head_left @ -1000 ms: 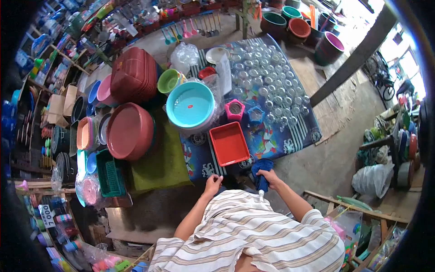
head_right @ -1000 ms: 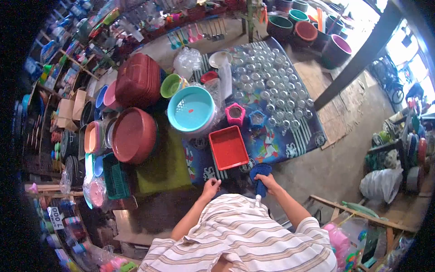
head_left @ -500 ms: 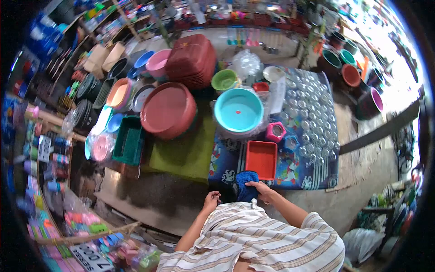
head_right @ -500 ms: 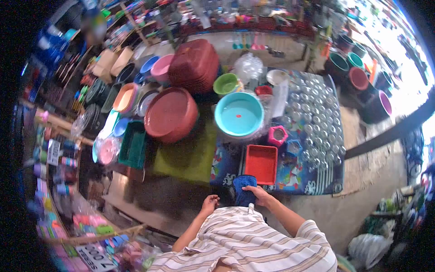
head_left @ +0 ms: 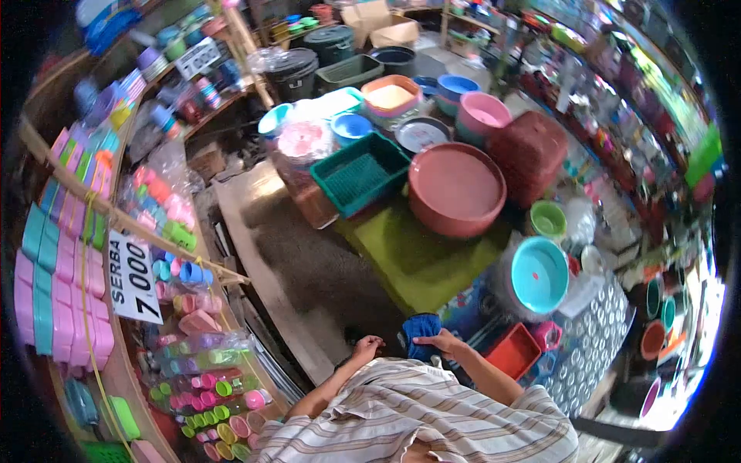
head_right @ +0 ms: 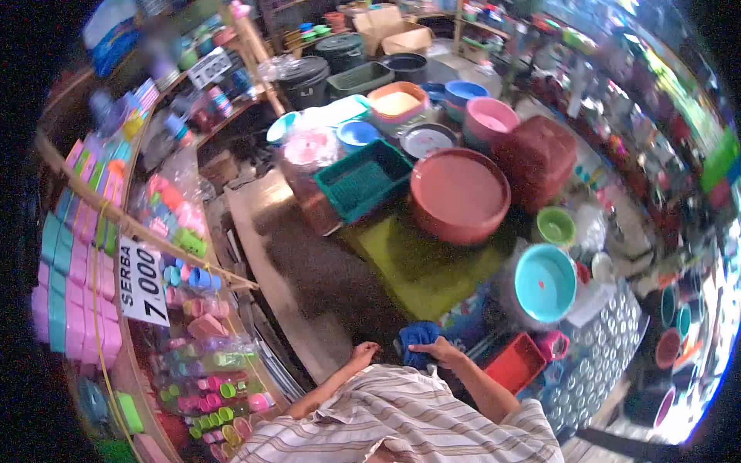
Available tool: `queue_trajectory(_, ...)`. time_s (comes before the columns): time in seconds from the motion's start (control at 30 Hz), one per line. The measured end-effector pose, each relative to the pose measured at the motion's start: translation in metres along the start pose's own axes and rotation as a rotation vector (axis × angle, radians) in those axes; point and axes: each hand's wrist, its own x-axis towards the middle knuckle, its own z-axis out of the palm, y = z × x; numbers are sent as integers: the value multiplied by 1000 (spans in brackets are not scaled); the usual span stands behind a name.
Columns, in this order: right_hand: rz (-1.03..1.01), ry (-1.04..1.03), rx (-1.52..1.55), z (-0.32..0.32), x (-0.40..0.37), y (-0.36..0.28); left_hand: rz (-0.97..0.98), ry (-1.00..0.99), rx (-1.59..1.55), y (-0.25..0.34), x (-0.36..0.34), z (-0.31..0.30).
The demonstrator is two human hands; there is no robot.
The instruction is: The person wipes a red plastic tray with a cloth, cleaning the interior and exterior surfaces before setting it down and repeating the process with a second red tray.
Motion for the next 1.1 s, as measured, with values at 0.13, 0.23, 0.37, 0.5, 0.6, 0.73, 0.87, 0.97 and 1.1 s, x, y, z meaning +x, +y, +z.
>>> queue_trajectory(0.13, 21, -57, -78, 61, 46, -47, 41, 96, -138, 0, 35, -57)
queue_trajectory(0.23, 16, -55, -168, 109, 76, -85, 107, 180, 63, 23, 45, -107)
queue_trajectory(0.37, 8, -28, -180, 168, 127, -128, 105, 237, -84, 10, 79, -172)
queue_trajectory(0.5, 24, -24, -128, 241, 164, -170, 160, 317, -262, 48, 79, -242)
queue_trajectory(0.6, 59, -76, -112, 273, 217, -173, 53, 311, -291, 96, 68, -291)
queue_trajectory(0.73, 128, 5, -255, 313, 257, -185, 83, 344, -422, 107, 78, -329)
queue_trajectory(0.87, 141, -114, -202, 369, 261, -238, 18, 360, -381, 119, 96, -369)
queue_trajectory(0.97, 249, -79, -195, 385, 307, -263, -79, 339, -450, 121, 126, -402)
queue_trajectory(1.1, 300, -120, -222, 424, 393, -295, -45, 406, -425, 131, 171, -458)
